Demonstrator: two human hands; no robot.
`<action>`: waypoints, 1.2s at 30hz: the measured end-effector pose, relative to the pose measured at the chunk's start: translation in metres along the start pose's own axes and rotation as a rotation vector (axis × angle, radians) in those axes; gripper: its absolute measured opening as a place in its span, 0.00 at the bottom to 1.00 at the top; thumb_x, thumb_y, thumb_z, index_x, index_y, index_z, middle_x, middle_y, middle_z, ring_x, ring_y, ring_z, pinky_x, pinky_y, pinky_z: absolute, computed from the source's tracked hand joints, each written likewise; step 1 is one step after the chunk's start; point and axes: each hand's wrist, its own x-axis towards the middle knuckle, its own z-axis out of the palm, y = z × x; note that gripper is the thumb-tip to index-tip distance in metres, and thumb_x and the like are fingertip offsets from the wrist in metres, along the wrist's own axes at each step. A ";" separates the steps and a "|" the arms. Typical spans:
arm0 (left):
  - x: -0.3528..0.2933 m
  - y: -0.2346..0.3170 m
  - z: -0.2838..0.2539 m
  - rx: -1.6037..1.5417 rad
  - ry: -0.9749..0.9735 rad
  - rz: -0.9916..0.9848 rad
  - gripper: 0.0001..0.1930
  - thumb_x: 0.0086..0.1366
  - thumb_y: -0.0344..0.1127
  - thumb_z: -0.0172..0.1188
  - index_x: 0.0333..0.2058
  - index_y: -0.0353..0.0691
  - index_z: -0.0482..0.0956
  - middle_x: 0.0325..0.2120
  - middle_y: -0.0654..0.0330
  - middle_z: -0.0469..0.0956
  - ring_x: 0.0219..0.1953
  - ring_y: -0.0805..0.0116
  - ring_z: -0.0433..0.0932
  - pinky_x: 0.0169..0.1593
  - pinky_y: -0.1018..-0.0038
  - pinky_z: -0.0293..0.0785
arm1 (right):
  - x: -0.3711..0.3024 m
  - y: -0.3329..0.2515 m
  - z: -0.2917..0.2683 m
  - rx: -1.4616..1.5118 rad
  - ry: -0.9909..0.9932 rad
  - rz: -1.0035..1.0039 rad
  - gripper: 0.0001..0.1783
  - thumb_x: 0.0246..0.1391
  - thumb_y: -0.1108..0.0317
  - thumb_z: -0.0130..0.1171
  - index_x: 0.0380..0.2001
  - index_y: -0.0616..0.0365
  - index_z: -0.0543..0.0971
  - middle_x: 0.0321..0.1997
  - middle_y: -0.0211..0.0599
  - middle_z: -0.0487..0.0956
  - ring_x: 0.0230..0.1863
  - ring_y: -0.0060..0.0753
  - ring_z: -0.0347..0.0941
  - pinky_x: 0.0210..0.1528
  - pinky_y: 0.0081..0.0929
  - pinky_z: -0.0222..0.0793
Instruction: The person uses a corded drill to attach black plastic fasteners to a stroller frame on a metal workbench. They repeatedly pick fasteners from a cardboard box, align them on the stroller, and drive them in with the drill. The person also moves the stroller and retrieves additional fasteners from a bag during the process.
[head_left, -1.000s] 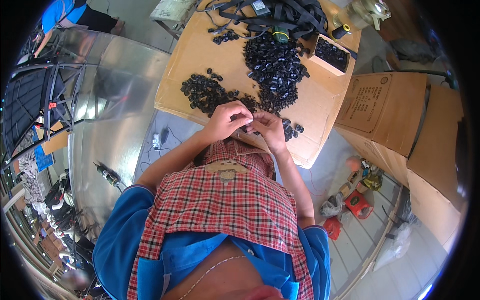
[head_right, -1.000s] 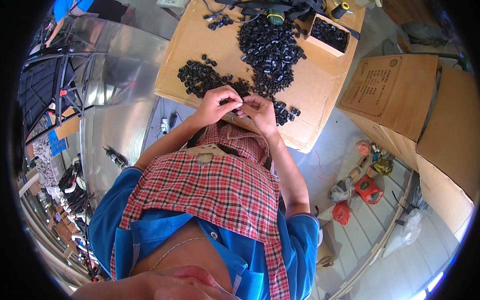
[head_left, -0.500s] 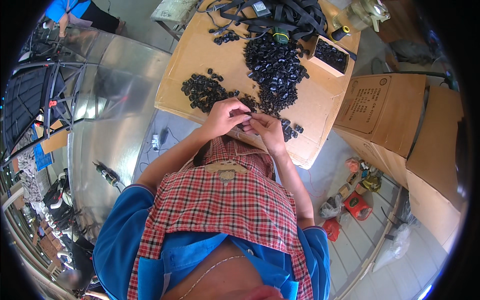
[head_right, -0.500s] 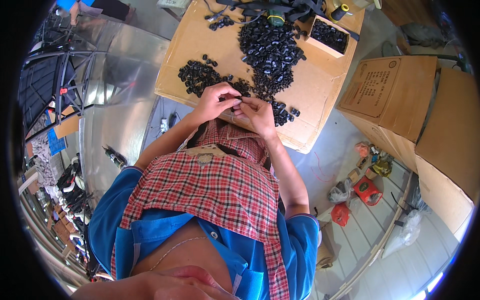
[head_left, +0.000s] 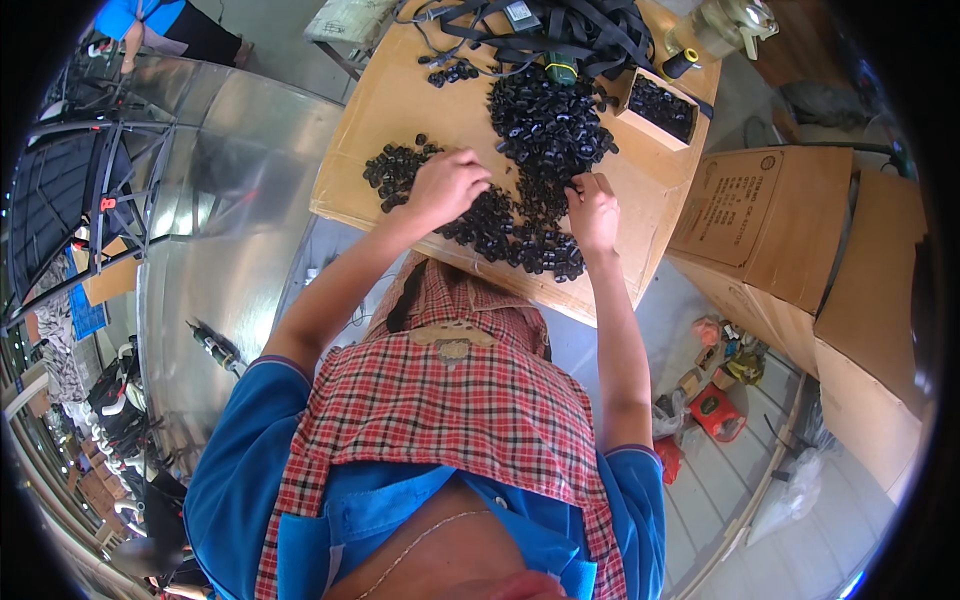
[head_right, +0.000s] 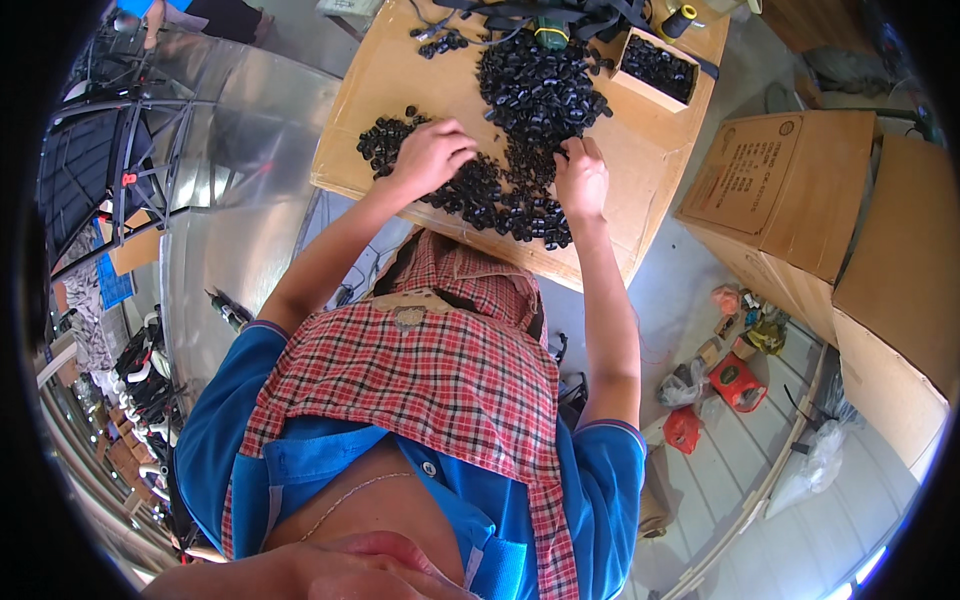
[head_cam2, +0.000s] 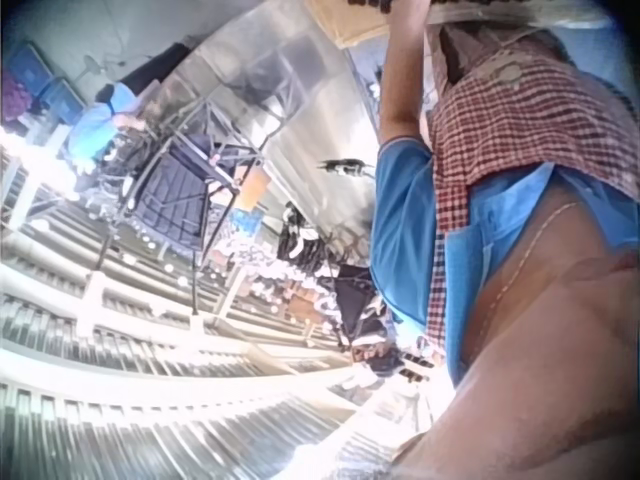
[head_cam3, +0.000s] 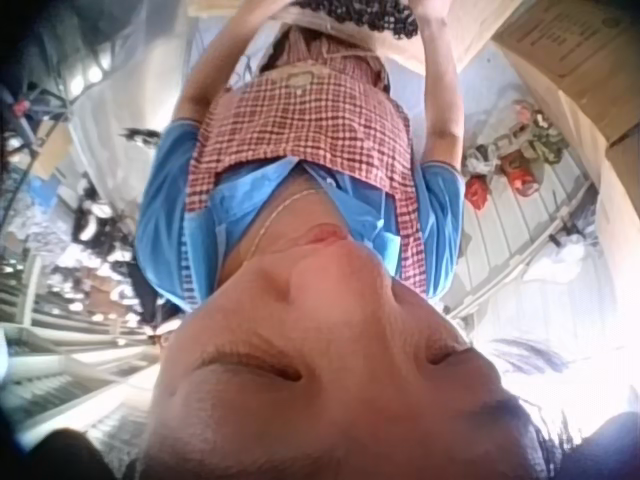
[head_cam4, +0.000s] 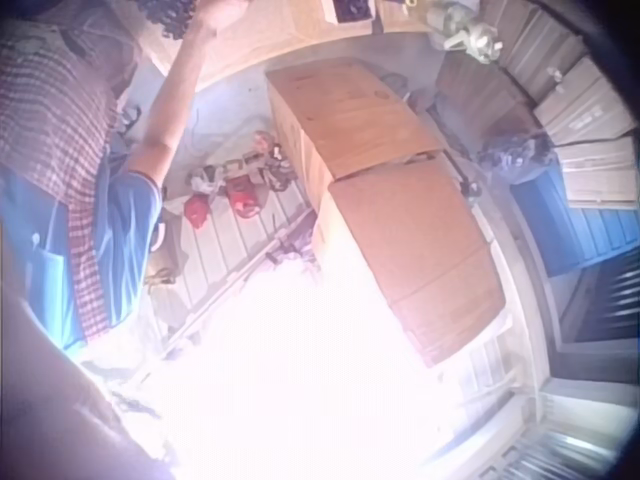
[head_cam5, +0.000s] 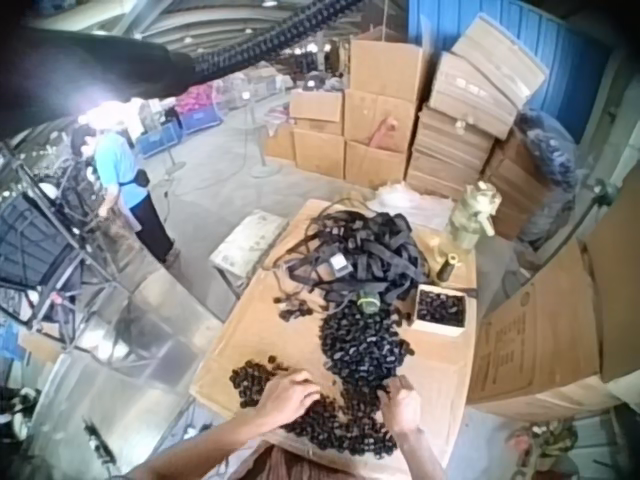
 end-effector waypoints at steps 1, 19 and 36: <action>0.003 0.004 0.005 0.003 -0.026 0.018 0.04 0.55 0.35 0.65 0.29 0.44 0.83 0.31 0.64 0.78 0.35 0.63 0.79 0.39 0.67 0.76 | 0.001 -0.002 0.000 -0.004 -0.018 0.006 0.09 0.44 0.75 0.65 0.30 0.60 0.76 0.36 0.43 0.78 0.38 0.49 0.76 0.41 0.40 0.74; -0.027 0.059 -0.010 -0.905 -0.101 -0.247 0.04 0.61 0.26 0.63 0.35 0.32 0.80 0.29 0.58 0.80 0.29 0.77 0.78 0.32 0.81 0.75 | -0.053 -0.058 0.001 1.163 -0.375 0.435 0.11 0.50 0.80 0.63 0.39 0.68 0.79 0.34 0.36 0.82 0.34 0.23 0.78 0.38 0.19 0.74; -0.030 0.057 -0.007 -0.960 0.025 -0.317 0.07 0.59 0.26 0.64 0.36 0.34 0.78 0.28 0.60 0.77 0.31 0.73 0.78 0.36 0.77 0.75 | -0.057 -0.063 0.001 1.551 -0.490 0.566 0.16 0.54 0.80 0.59 0.47 0.68 0.77 0.42 0.42 0.81 0.41 0.27 0.78 0.46 0.22 0.76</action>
